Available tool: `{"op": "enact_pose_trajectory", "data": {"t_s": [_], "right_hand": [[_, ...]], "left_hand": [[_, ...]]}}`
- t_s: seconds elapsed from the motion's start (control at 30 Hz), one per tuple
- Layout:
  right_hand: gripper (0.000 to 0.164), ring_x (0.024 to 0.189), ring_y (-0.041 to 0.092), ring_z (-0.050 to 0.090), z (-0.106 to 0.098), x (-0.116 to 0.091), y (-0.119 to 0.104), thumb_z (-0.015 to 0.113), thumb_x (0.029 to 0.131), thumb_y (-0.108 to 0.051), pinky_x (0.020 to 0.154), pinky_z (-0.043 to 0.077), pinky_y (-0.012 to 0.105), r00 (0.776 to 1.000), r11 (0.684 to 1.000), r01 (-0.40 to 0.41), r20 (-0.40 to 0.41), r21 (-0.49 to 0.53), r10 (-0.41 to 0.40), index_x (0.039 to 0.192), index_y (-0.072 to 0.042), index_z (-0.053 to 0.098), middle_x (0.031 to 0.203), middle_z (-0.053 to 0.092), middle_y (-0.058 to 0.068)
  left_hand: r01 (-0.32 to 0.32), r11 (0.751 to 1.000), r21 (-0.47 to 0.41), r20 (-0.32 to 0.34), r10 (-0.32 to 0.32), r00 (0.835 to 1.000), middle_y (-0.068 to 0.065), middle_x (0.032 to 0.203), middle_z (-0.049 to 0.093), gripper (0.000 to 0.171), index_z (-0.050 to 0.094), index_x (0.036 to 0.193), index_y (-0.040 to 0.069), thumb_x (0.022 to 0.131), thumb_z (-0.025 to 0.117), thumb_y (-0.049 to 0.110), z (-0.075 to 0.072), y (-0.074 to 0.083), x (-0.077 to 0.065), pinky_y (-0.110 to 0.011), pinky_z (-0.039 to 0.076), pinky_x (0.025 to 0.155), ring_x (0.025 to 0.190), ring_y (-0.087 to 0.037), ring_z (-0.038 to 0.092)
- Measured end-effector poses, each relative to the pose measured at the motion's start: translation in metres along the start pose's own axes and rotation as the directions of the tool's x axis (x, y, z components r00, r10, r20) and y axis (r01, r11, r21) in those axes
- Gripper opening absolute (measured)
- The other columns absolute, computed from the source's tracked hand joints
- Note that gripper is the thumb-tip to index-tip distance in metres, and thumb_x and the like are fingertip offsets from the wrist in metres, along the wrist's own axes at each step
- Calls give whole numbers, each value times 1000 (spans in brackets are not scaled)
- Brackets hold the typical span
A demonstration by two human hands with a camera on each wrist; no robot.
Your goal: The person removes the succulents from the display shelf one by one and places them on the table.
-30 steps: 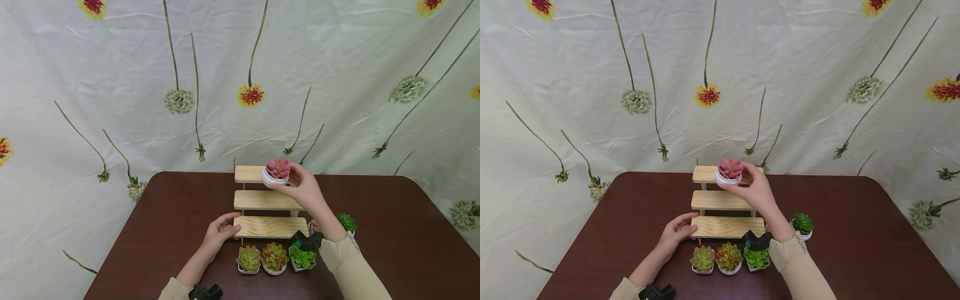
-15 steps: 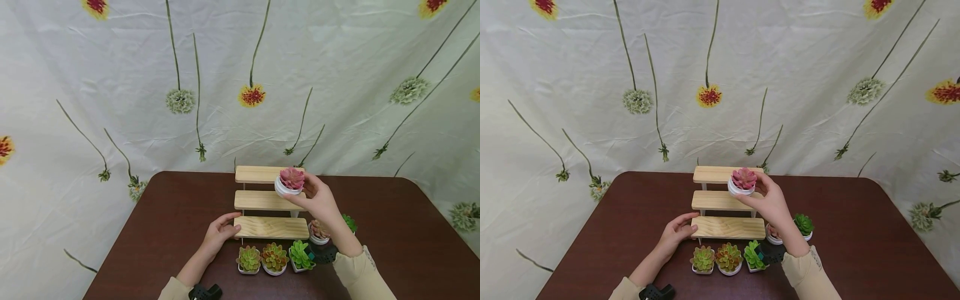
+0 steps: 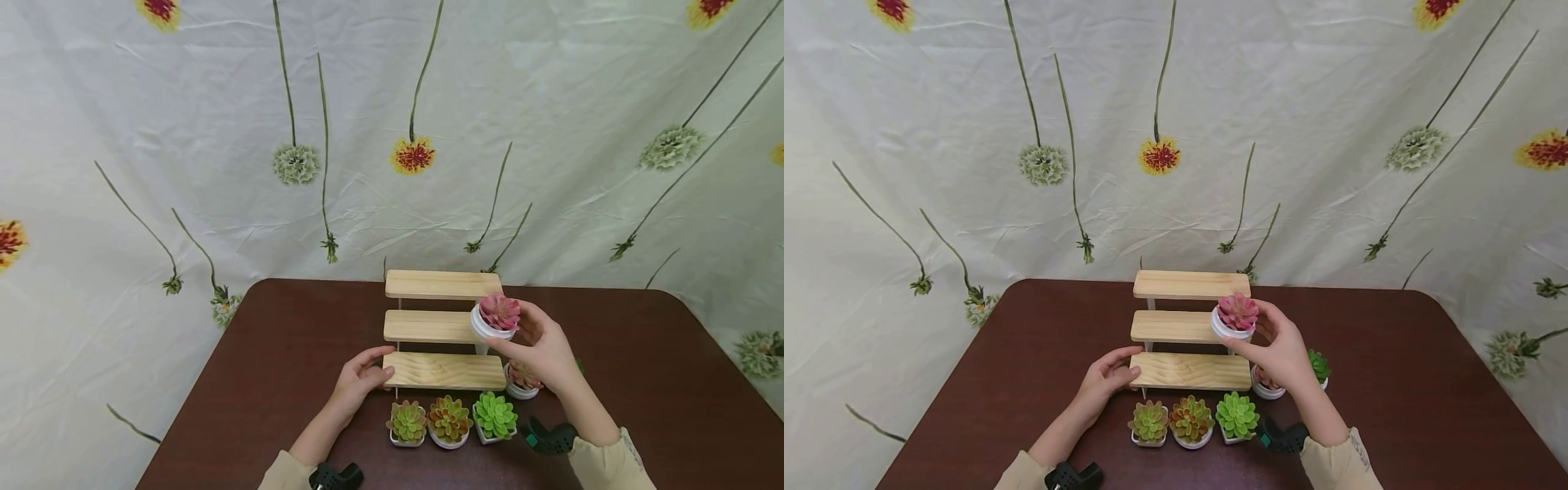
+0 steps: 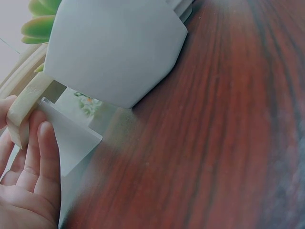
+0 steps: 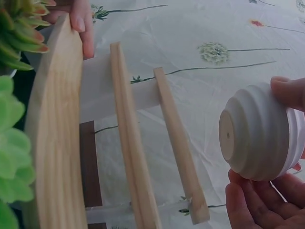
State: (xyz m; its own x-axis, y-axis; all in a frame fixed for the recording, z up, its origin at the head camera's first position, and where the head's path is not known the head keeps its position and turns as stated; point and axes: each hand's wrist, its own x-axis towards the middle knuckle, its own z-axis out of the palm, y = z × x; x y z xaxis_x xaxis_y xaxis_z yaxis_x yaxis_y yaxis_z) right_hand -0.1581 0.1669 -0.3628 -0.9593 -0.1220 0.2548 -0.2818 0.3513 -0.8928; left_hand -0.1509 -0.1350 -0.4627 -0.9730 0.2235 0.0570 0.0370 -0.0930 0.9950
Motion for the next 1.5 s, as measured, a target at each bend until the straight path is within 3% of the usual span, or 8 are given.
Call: {"op": "enact_pose_trajectory", "data": {"t_s": [0.2, 0.4, 0.53, 0.67, 1.03, 1.4, 1.5], "right_hand": [[58, 103, 1, 55, -4, -11, 6, 79, 75, -8, 85, 43, 13, 1000, 1000, 7, -17, 8, -7, 125, -1, 52, 119, 57, 13], [59, 101, 1, 55, -8, -22, 14, 79, 76, -8, 84, 45, 15, 1000, 1000, -4, -26, -11, 4, 126, 0, 50, 118, 57, 16], [59, 101, -2, 54, -11, -30, 20, 80, 75, -10, 84, 43, 13, 999, 998, -20, -42, -64, 17, 126, -1, 51, 118, 57, 14], [59, 102, -4, 53, -13, -37, 24, 80, 75, -12, 85, 39, 9, 998, 995, -44, -59, -90, 39, 125, -2, 52, 118, 57, 11], [59, 103, -9, 51, -14, -58, 39, 82, 72, -8, 84, 40, 7, 992, 994, -80, -107, -78, 71, 123, 0, 53, 118, 56, 11], [60, 102, -9, 51, -13, -73, 54, 83, 68, -2, 83, 42, 8, 987, 995, -76, -147, -64, 66, 120, 2, 53, 114, 57, -1], [60, 100, -8, 52, -12, -78, 57, 83, 67, -2, 80, 44, 9, 985, 994, -81, -155, -71, 69, 119, 0, 54, 112, 57, -10]], "left_hand": [[-2, 1000, 12, 3, 2, 1000, -11, 100, 61, 40, 50, 127, -11, 90, 61, 0, 0, 1, 0, -26, 52, 68, 68, -9, 59], [-2, 1000, -9, 5, 2, 1000, -10, 99, 61, 41, 50, 128, -8, 90, 61, -1, -5, -18, 7, -26, 52, 68, 68, -9, 59], [10, 1000, -26, -15, -10, 1000, -17, 114, 59, 41, 52, 128, -5, 89, 63, 2, -7, -26, 9, -27, 53, 68, 72, -10, 61], [9, 999, -34, -30, -10, 1000, -19, 129, 52, 42, 54, 126, -4, 88, 66, 5, -7, -27, 10, -26, 53, 69, 79, -10, 63], [1, 999, -34, -23, -2, 1000, -22, 128, 51, 43, 53, 127, -6, 87, 65, 4, -6, -26, 9, -26, 53, 69, 78, -10, 62], [-3, 1000, -23, -24, 2, 1000, -22, 128, 51, 42, 54, 126, -6, 87, 66, 5, -6, -26, 8, -27, 53, 69, 78, -10, 62], [-8, 1000, -22, -19, 7, 1000, -23, 129, 51, 43, 53, 126, -7, 87, 66, 4, -7, -26, 8, -26, 53, 69, 78, -10, 62]]}}
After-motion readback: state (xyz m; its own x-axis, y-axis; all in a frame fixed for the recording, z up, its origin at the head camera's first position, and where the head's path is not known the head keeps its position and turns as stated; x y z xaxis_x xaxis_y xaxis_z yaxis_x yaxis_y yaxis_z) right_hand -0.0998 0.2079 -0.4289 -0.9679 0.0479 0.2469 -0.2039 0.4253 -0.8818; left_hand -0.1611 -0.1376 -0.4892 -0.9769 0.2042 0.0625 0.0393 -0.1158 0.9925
